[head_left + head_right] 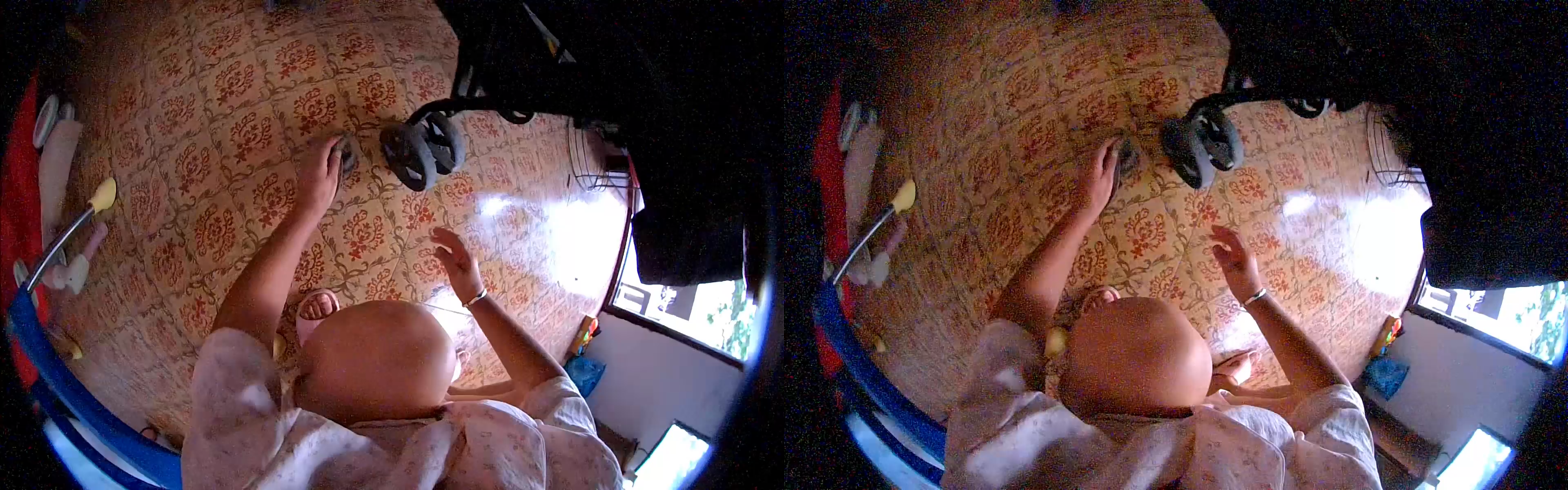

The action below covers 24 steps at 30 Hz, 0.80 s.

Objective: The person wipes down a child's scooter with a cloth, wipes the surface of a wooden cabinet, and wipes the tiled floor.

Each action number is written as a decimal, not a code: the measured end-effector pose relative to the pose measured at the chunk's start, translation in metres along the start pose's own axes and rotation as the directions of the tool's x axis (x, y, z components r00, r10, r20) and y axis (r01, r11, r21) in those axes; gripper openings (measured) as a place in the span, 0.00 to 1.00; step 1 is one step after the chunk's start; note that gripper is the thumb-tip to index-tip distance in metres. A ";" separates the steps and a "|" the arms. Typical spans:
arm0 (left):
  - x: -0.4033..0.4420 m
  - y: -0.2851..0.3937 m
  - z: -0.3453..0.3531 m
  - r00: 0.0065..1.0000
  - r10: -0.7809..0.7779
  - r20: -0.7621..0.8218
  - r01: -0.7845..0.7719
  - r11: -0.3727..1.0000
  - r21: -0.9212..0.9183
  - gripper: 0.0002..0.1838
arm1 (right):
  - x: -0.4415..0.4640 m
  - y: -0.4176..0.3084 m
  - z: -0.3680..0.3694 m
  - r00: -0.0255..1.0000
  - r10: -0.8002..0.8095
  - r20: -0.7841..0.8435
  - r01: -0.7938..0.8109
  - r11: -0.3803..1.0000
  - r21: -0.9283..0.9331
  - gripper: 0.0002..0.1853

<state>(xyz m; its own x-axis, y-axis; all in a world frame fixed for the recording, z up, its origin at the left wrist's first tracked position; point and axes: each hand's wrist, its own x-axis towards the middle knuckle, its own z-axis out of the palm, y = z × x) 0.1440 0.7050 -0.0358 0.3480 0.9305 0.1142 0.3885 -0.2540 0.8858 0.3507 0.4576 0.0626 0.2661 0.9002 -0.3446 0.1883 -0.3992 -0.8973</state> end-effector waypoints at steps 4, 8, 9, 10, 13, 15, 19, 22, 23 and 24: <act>-0.018 -0.008 0.052 0.986 0.081 0.145 -0.115 0.963 0.246 0.17 | -0.015 0.017 0.002 0.997 0.075 0.036 -0.080 0.985 0.151 0.16; -0.090 -0.011 0.119 0.944 0.226 0.240 -0.231 0.973 -0.010 0.17 | -0.032 0.016 -0.004 0.997 0.052 0.055 -0.047 0.995 -0.091 0.17; -0.098 -0.008 0.127 0.912 0.304 0.277 -0.278 0.952 -0.130 0.16 | -0.035 0.013 -0.005 0.998 0.051 0.036 -0.048 0.996 -0.078 0.17; -0.106 -0.008 0.134 0.899 0.242 0.364 -0.152 0.954 -0.259 0.16 | -0.040 0.013 -0.006 0.998 0.054 0.031 -0.049 0.990 -0.132 0.18; -0.106 0.035 0.116 0.890 -0.018 0.456 0.250 0.855 -0.454 0.14 | -0.049 0.016 0.001 0.998 0.010 -0.069 -0.021 0.985 -0.169 0.20; -0.096 0.094 0.067 0.747 -0.326 0.579 0.573 0.758 -0.311 0.19 | -0.047 0.006 0.012 0.987 -0.052 -0.150 0.019 0.977 -0.210 0.28; -0.108 0.108 0.022 0.642 -0.203 0.739 0.759 0.302 -0.576 0.28 | -0.019 -0.016 0.054 0.966 -0.251 -0.063 0.237 0.955 -0.178 0.44; -0.127 0.089 -0.028 0.613 -0.309 0.727 0.650 0.720 -0.242 0.34 | -0.003 -0.008 0.112 0.943 -0.310 -0.117 0.305 0.950 -0.059 0.36; -0.118 0.121 -0.054 0.610 -0.395 0.687 0.561 0.828 -0.022 0.34 | 0.002 -0.002 0.128 0.950 -0.304 -0.067 0.306 0.952 0.021 0.32; -0.119 0.103 -0.073 0.547 -0.548 0.633 0.656 0.750 0.082 0.32 | 0.002 0.000 0.141 0.937 -0.349 -0.019 0.346 0.933 -0.101 0.31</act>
<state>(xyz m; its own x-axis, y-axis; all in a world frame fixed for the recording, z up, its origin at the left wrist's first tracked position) 0.0805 0.5868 0.0747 0.5178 0.4811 -0.7074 0.5897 0.3984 0.7026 0.2180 0.4842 0.0229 0.2011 0.9796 -0.0043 0.3631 -0.0786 -0.9284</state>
